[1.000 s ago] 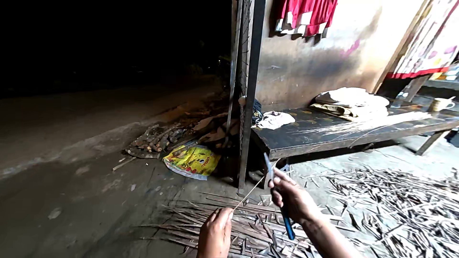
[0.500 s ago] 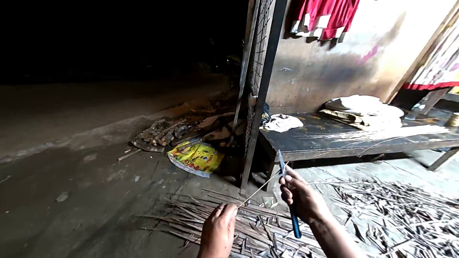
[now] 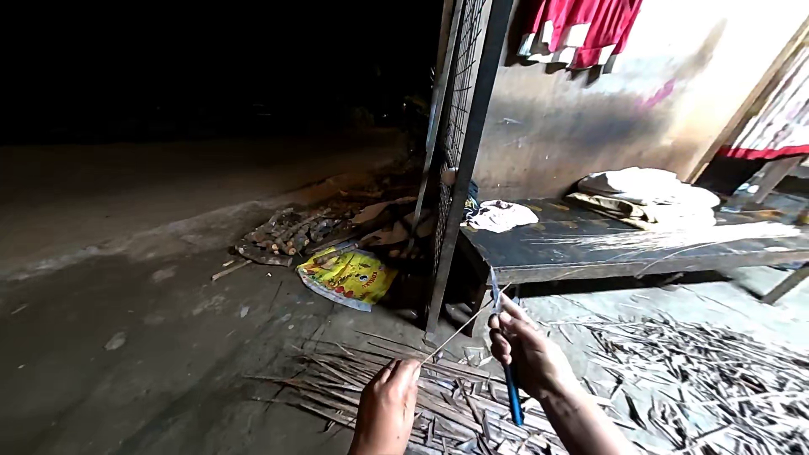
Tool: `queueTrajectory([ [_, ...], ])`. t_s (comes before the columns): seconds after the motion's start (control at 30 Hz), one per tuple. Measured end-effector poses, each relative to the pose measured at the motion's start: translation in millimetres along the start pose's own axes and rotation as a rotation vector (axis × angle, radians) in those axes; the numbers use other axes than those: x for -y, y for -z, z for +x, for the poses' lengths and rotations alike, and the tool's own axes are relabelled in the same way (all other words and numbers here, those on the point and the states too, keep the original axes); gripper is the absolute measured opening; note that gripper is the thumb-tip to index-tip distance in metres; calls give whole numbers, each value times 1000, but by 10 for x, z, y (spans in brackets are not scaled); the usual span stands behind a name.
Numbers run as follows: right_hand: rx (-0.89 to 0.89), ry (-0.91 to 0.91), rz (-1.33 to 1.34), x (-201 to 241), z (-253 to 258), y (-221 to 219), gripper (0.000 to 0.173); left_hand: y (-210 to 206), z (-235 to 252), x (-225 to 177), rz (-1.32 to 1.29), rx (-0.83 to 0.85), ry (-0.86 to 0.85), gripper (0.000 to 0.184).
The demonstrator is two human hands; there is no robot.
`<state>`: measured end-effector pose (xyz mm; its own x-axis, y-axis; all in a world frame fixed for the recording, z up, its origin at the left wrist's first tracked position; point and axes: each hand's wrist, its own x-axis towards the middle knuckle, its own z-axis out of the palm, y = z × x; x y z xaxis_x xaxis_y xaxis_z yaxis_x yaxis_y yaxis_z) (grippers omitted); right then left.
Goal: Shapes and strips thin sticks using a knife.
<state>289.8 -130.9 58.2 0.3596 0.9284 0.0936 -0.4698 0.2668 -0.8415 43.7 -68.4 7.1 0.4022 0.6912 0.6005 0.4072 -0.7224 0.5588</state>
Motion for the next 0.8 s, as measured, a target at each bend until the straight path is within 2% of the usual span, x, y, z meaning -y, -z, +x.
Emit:
queueTrajectory([
  [0.07, 64, -19, -31, -95, -81, -57, 48, -30, 8, -6, -36, -10, -16, 23],
  [0.17, 268, -199, -120, -399, -325, -213, 42, -75, 24, -14, -62, -52, -33, 18],
  [0.23, 338, -268, -130, -503, -372, -228, 40, -71, 26, -4, -61, -46, -38, 18],
  [0.3, 276, -221, -141, -411, -287, -165, 43, -51, 16, 7, -39, -21, -15, 22],
  [0.43, 15, -15, -31, -13, -15, 12, 50, -29, 7, 6, 6, 12, 14, 23],
  [0.5, -30, 12, 20, 27, 9, 20, 51, -42, 10, -7, -6, 1, -2, 22],
  [0.57, 54, -29, -23, -94, -93, -53, 50, -64, 12, -23, -37, -25, -19, 21],
  [0.7, 331, -252, -99, -426, -335, -191, 41, -88, 18, 12, -17, -42, -37, 20],
  [0.8, 261, -211, -129, -312, -256, -141, 43, -45, 14, 6, 14, -22, -9, 23],
])
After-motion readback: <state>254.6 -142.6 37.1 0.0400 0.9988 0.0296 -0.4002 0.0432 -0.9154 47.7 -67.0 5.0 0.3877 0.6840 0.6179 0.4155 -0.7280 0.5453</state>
